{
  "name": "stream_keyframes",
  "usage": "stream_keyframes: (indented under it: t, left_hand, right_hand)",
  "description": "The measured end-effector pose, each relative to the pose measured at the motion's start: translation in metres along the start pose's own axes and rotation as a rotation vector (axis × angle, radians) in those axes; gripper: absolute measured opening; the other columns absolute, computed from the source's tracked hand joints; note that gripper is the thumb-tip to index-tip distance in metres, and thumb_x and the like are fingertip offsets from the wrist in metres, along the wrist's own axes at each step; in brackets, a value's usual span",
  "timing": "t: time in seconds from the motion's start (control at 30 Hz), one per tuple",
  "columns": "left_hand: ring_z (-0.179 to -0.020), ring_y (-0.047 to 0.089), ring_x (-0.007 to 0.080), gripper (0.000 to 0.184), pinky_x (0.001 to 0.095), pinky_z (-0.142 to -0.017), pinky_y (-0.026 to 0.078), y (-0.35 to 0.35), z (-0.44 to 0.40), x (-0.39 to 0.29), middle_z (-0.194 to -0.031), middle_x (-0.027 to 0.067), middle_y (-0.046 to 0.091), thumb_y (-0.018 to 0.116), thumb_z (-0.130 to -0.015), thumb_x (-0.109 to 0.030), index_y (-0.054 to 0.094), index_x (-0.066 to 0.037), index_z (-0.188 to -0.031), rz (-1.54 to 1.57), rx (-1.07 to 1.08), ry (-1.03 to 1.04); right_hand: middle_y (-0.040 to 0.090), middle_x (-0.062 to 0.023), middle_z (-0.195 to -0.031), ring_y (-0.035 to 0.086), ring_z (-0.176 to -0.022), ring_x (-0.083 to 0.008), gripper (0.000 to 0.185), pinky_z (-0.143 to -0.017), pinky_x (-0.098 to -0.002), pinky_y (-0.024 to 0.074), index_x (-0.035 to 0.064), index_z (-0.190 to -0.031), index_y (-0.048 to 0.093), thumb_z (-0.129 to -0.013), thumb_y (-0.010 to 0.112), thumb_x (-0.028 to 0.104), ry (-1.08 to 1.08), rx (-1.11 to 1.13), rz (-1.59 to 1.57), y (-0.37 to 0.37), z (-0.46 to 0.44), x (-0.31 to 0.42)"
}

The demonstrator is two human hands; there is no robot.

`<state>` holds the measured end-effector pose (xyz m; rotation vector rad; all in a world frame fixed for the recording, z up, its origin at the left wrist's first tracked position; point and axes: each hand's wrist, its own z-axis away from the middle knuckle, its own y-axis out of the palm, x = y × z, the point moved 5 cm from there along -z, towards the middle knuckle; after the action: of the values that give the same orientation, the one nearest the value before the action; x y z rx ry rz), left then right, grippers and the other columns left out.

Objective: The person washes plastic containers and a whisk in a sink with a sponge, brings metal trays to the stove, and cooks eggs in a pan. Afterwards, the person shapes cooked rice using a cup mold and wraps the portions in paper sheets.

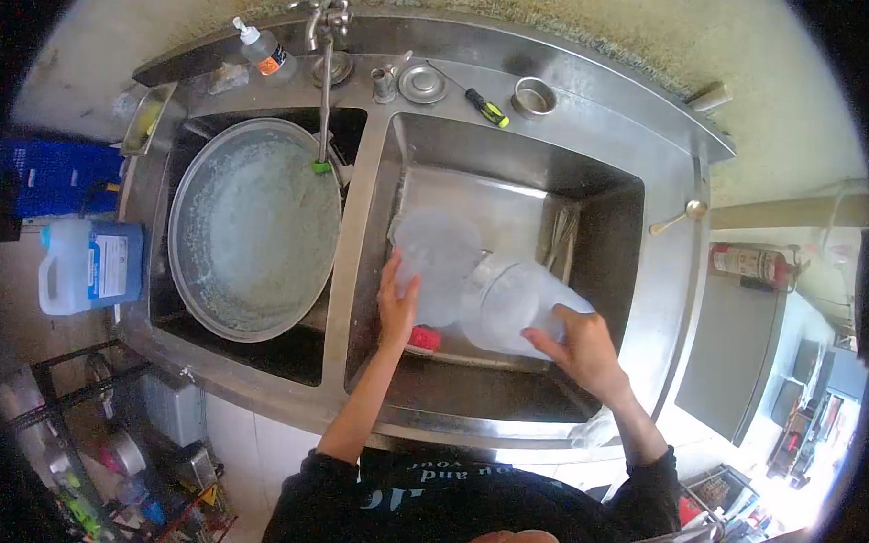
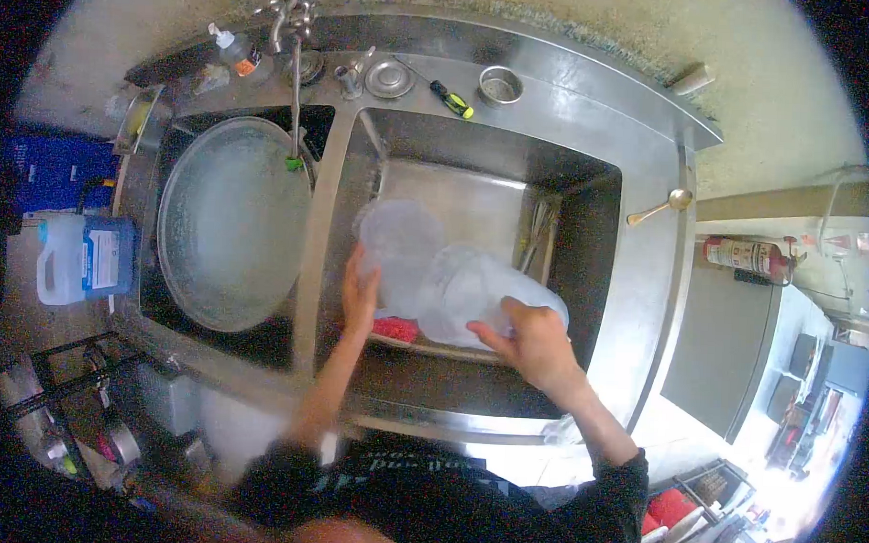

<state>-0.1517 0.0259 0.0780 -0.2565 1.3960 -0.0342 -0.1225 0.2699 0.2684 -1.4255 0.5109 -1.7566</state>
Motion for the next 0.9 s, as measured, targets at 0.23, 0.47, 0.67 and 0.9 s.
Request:
stream_keyframes:
  t: [0.23, 0.47, 0.67, 0.9]
  left_hand:
    - [-0.074, 0.054, 0.0113, 0.042, 0.0207, -0.062, 0.047, 0.071, 0.018, 0.032, -0.11, 0.0088, 0.051, 0.054, -0.085, -0.006, 0.047, -0.003, -0.126, 0.258, -0.047, -0.296]
    - [-0.055, 0.05, 0.0122, 0.022, 0.0231, -0.042, 0.041, 0.063, 0.009, 0.163, -0.074, 0.0068, 0.054, 0.049, -0.088, -0.022, 0.058, -0.003, -0.085, 0.728, -0.313, -0.543]
    - [-0.039, 0.039, 0.0086, 0.028, 0.0187, -0.035, 0.033, 0.063, 0.029, 0.136, -0.053, 0.0015, 0.043, 0.052, -0.082, -0.023, 0.043, -0.01, -0.058, 1.447, -0.334, -1.277]
    - [-0.037, 0.035, 0.0066, 0.023, 0.0185, -0.034, 0.03, 0.037, 0.04, 0.123, -0.056, 0.0016, 0.047, 0.052, -0.082, -0.024, 0.048, -0.013, -0.063, 1.459, -0.115, -1.075]
  right_hand:
    - [0.058, -0.0197, -0.058, 0.06, -0.057, -0.0362, 0.05, -0.059, -0.0428, 0.0493, -0.0006, -0.075, 0.056, -0.082, 0.056, 0.049, -0.03, 0.253, 0.328, 0.034, -0.013, 0.025]
    - [0.055, -0.021, -0.054, 0.059, -0.053, -0.0364, 0.045, -0.052, -0.0413, 0.049, -0.0027, -0.075, 0.055, -0.081, 0.061, 0.041, 0.088, 0.224, 0.111, -0.011, 0.01, 0.008]
    - [0.054, -0.0186, -0.051, 0.058, -0.048, -0.0329, 0.041, -0.048, -0.0376, 0.0438, -0.0024, -0.073, 0.055, -0.077, 0.069, 0.036, 0.25, 0.182, 0.061, -0.061, 0.041, 0.01]
    - [0.053, -0.0178, -0.052, 0.056, -0.046, -0.0218, 0.038, -0.046, -0.0345, 0.0415, -0.0038, -0.07, 0.055, -0.078, 0.068, 0.031, 0.316, -0.109, 0.039, -0.079, 0.046, -0.008]
